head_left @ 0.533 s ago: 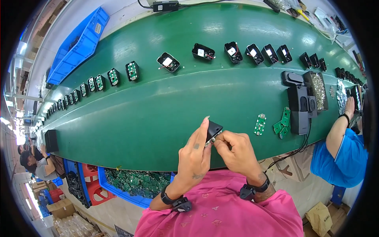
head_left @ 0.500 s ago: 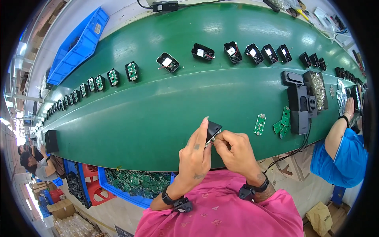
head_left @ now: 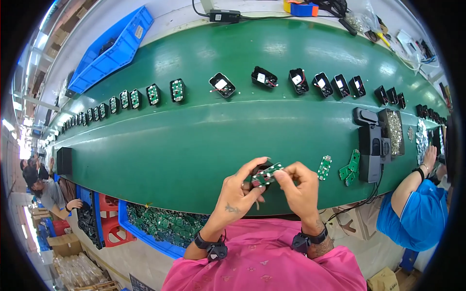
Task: The person fits a circuit board into a plastic housing, presses them together, and places the assembly on the table. After repeating this with several more units, the person reaches into a blue bin, scoops up a pile of circuit boards, and spreads them across the workspace.
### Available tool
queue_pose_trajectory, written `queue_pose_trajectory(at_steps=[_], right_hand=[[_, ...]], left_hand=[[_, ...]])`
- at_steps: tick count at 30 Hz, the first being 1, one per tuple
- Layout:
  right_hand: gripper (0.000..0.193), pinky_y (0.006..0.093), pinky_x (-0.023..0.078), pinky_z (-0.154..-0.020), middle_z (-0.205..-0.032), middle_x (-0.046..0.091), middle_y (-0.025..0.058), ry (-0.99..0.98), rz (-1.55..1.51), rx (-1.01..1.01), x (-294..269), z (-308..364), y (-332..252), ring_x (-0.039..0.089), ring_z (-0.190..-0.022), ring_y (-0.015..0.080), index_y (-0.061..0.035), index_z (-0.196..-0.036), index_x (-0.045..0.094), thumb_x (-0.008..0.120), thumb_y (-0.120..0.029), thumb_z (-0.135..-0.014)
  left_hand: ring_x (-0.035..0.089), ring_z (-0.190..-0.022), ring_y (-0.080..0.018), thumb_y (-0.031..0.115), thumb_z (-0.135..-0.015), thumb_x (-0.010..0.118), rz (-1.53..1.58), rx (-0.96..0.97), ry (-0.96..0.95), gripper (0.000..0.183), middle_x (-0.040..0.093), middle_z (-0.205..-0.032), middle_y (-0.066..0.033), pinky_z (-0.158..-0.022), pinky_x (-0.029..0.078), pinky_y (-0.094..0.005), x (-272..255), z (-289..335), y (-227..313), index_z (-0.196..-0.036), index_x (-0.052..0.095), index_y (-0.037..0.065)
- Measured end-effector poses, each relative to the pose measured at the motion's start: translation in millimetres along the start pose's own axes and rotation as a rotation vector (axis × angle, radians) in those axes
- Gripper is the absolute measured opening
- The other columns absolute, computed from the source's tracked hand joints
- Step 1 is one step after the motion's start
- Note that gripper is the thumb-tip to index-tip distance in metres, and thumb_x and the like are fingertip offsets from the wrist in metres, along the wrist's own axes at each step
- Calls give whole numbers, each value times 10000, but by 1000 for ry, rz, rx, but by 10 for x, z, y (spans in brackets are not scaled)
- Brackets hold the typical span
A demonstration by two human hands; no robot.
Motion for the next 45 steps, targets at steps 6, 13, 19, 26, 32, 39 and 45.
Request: queue_pose_trajectory(at_steps=[6, 13, 19, 26, 32, 39, 45], right_hand=[[172, 257, 446, -540, -682, 634, 54, -69, -170, -169, 61, 62, -60, 580, -569, 115, 22, -838, 649, 689, -121, -925], [296, 214, 350, -433, -586, 592, 1, 73, -190, -141, -54, -36, 54, 494, -479, 50, -4, -731, 619, 672, -183, -960], [341, 242, 364, -441, -551, 575, 9, -76, -90, -105, -59, -58, -79, 504, -487, 55, -8, -696, 615, 665, -214, -963], [251, 334, 386, -493, -613, 564, 95, -79, 68, -243, -45, -16, -155, 520, -510, 199, 25, -759, 625, 649, -134, -953], [293, 349, 338, -479, -579, 499, 97, 10, 174, -348, -35, -88, -167, 460, -485, 207, 23, -702, 567, 650, -120, -944], [312, 383, 367, -471, -574, 514, 99, 95, 403, -459, -56, -80, -136, 506, -491, 279, -12, -670, 569, 685, -159, -920], [185, 362, 462, -544, -694, 591, 117, 55, 186, -240, -20, -128, -153, 596, -575, 262, -14, -1075, 617, 647, -134, -937]], left_hand=[[700, -819, -128, -115, -854, 609, 43, 70, 92, 605, 627, -1220, -141, -616, 587, -252, 40, -62, -2, -1416, 470, 62], [691, -856, -131, -162, -824, 625, -38, 195, 106, 565, 601, -1263, -125, -640, 592, -252, 138, -56, 51, -1346, 562, 45], [652, -846, -70, -172, -807, 595, -260, 331, 184, 523, 618, -1304, -125, -604, 513, -198, 202, -128, 85, -1288, 627, 32], [688, -961, -188, -160, -836, 542, -279, 421, 302, 527, 611, -1312, -178, -710, 579, -277, 233, -147, 53, -1319, 607, 41], [671, -915, -148, -156, -853, 502, -232, 348, 199, 562, 607, -1304, -181, -729, 566, -251, 174, -133, 51, -1381, 543, 33], [677, -937, -198, 72, -1005, 510, 52, 251, 99, 395, 597, -1215, -169, -642, 606, -261, 228, -133, 35, -1390, 437, 18], [675, -675, -128, 168, -1031, 531, 116, 168, 219, 302, 663, -1037, -145, -476, 514, -234, 317, -206, -4, -1280, 506, -2]])
Point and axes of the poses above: each hand's wrist, its own z-axis away from the middle knuckle, its own x-axis out of the palm, y = z × x, the point moved 2 cm from there along -z, towards the middle knuckle
